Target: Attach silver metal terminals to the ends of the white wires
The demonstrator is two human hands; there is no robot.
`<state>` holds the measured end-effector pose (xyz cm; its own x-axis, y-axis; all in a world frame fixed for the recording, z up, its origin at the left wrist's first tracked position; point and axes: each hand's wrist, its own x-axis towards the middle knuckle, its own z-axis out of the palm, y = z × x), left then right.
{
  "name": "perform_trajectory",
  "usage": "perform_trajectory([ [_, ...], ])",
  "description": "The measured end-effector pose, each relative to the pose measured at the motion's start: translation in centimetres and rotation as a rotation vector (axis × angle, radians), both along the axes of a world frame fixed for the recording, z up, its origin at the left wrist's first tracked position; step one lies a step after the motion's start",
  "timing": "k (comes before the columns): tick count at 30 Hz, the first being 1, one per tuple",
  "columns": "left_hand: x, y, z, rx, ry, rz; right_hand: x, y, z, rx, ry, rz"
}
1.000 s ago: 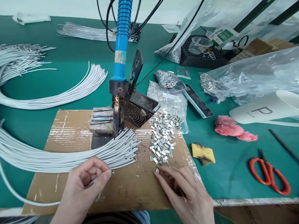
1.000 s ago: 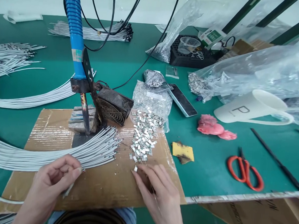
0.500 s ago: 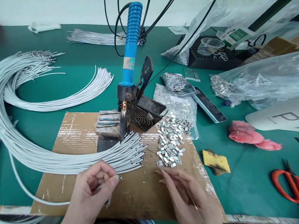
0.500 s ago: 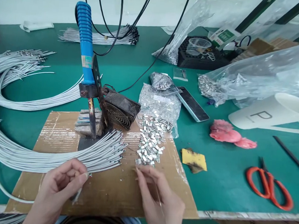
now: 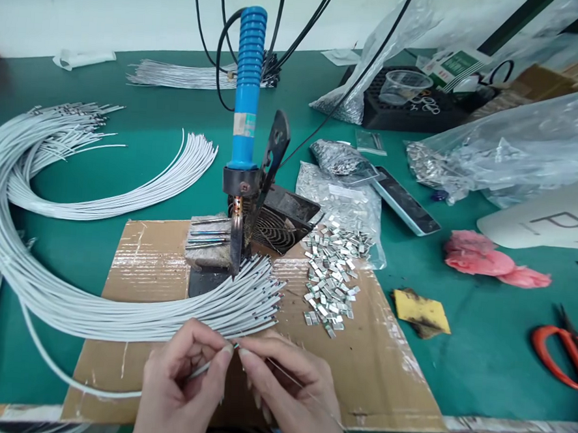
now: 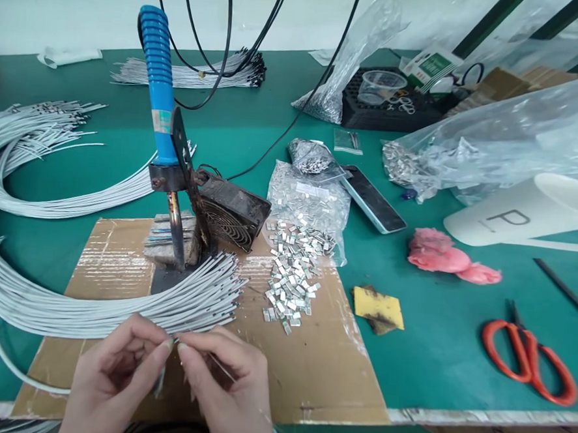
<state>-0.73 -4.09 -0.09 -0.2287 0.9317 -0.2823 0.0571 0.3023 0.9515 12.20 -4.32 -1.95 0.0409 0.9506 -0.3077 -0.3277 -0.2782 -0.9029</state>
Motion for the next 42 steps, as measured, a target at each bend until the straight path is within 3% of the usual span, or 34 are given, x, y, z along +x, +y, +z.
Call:
perform_trajectory([
  [7,-0.2,-1.6,-1.9,0.159,0.268,-0.086,-0.9,-0.1,-0.2,-0.013,-0.032,-0.099],
  [14,0.3,-0.5,-0.7,-0.11,-0.079,-0.056,-2.9,-1.6,-2.4,0.376,-0.392,-0.389],
  [16,0.1,0.2,-0.1,-0.157,-0.129,-0.074,-2.4,-1.4,-2.1,0.366,-0.411,-0.323],
  [20,-0.3,1.1,0.6,-0.198,-0.136,-0.095,-0.4,-0.2,-0.5,0.144,-0.252,-0.106],
  [23,-0.4,1.3,0.8,-0.187,-0.121,-0.07,0.7,0.4,0.5,-0.064,-0.142,-0.173],
  [25,-0.5,1.2,0.8,-0.178,-0.119,-0.052,0.9,0.5,0.8,-0.125,-0.119,-0.231],
  [35,-0.7,0.5,-0.6,-0.121,-0.055,-0.103,0.9,0.6,0.7,0.046,-0.136,-0.136],
  [42,-0.6,0.4,-0.6,-0.098,0.021,-0.098,0.9,0.2,-0.1,0.033,-0.111,-0.034],
])
